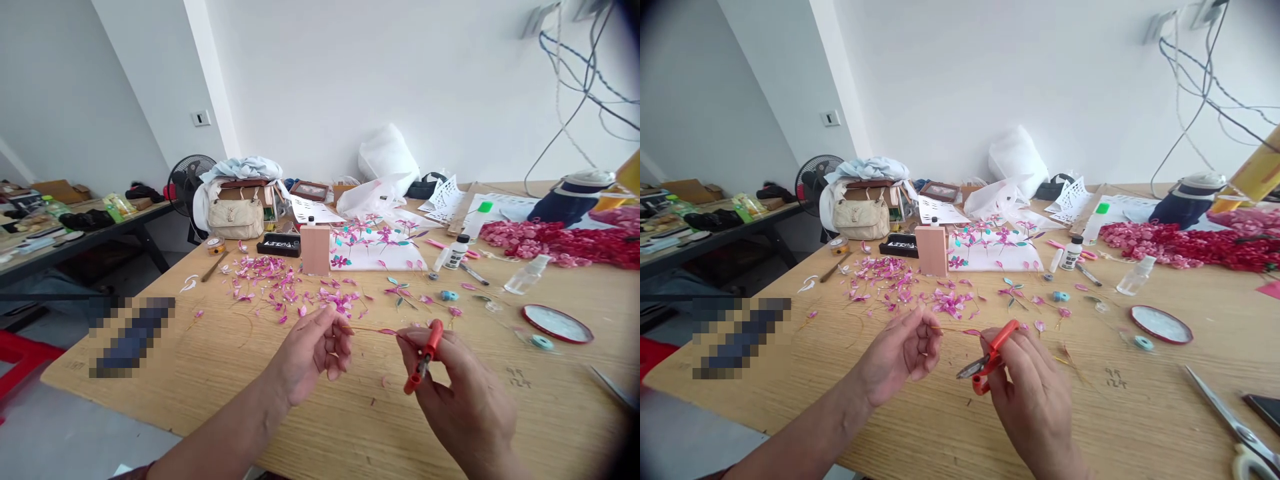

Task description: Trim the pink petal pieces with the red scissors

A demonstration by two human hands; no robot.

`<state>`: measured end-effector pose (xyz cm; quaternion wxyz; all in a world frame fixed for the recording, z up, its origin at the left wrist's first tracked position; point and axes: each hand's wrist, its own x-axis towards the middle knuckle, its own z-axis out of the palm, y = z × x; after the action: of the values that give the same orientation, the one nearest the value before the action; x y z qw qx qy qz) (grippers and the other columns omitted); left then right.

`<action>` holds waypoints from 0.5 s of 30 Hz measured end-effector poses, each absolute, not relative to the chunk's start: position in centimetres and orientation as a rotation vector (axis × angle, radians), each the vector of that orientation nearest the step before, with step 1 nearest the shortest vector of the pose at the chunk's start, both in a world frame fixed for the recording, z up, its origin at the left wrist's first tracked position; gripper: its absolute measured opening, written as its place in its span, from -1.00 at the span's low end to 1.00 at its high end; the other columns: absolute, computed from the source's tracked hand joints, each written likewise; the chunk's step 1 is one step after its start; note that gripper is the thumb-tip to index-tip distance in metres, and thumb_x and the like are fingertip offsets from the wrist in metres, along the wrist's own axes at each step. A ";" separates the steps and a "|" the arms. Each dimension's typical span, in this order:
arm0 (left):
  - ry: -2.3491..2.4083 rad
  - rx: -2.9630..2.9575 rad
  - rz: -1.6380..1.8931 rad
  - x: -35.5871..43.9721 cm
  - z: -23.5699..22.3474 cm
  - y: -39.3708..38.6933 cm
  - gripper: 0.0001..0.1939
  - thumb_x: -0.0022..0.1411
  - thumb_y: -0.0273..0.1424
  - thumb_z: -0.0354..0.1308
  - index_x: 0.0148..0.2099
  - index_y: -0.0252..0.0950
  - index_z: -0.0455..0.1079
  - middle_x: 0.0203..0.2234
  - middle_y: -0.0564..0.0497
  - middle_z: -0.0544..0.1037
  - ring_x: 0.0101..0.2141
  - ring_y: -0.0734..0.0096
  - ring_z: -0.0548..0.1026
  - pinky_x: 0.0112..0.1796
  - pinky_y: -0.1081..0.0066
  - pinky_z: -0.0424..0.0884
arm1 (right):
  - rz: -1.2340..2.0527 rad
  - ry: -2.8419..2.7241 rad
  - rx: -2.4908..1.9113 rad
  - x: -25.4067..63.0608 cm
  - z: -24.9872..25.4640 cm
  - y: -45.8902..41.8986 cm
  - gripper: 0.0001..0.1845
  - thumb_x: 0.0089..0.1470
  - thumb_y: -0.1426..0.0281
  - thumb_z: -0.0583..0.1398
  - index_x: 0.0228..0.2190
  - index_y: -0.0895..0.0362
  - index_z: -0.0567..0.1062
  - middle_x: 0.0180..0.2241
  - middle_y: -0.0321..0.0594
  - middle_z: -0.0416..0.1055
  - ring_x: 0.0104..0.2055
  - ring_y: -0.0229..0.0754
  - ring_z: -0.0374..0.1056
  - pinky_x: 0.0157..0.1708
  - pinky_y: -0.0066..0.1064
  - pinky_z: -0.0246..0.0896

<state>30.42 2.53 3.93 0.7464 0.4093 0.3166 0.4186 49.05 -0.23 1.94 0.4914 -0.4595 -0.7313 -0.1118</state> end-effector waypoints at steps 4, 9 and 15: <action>0.759 1.254 1.085 30.1 3.6 2.6 -0.69 0.14 -0.17 0.10 -0.22 -0.32 0.34 -0.50 0.06 0.36 -0.51 0.56 0.35 -0.55 0.56 0.23 | -0.178 -1.674 -1.204 49.1 1.9 -0.3 -0.89 0.03 0.47 0.13 -0.35 0.04 0.36 -0.46 -0.27 0.46 -0.44 -0.17 0.37 -0.50 -0.42 0.27; 0.756 1.295 1.195 30.6 3.0 2.4 -0.68 -0.02 -0.35 0.28 -0.19 -0.30 0.36 -0.48 0.09 0.34 -0.48 0.59 0.30 -0.47 0.56 0.24 | 0.509 -1.274 -1.318 47.6 1.8 -0.3 -0.85 -0.02 0.29 0.21 -0.43 0.05 0.34 -0.50 -0.30 0.35 -0.56 -0.25 0.22 -0.70 -0.51 0.17; 0.555 1.000 1.346 32.3 2.2 1.7 -0.54 -0.08 -0.17 0.29 -0.16 -0.29 0.36 -0.44 0.04 0.38 -0.44 0.50 0.36 -0.46 0.52 0.29 | 0.915 -0.954 -1.234 46.6 1.9 0.1 -0.67 -0.21 0.23 0.34 -0.44 0.10 0.35 -0.56 -0.36 0.33 -0.59 -0.31 0.22 -0.70 -0.54 0.14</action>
<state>32.29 1.70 2.21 0.6348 0.4375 0.2430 0.5887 46.57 0.09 1.92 0.6183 -0.5363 -0.4145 0.3978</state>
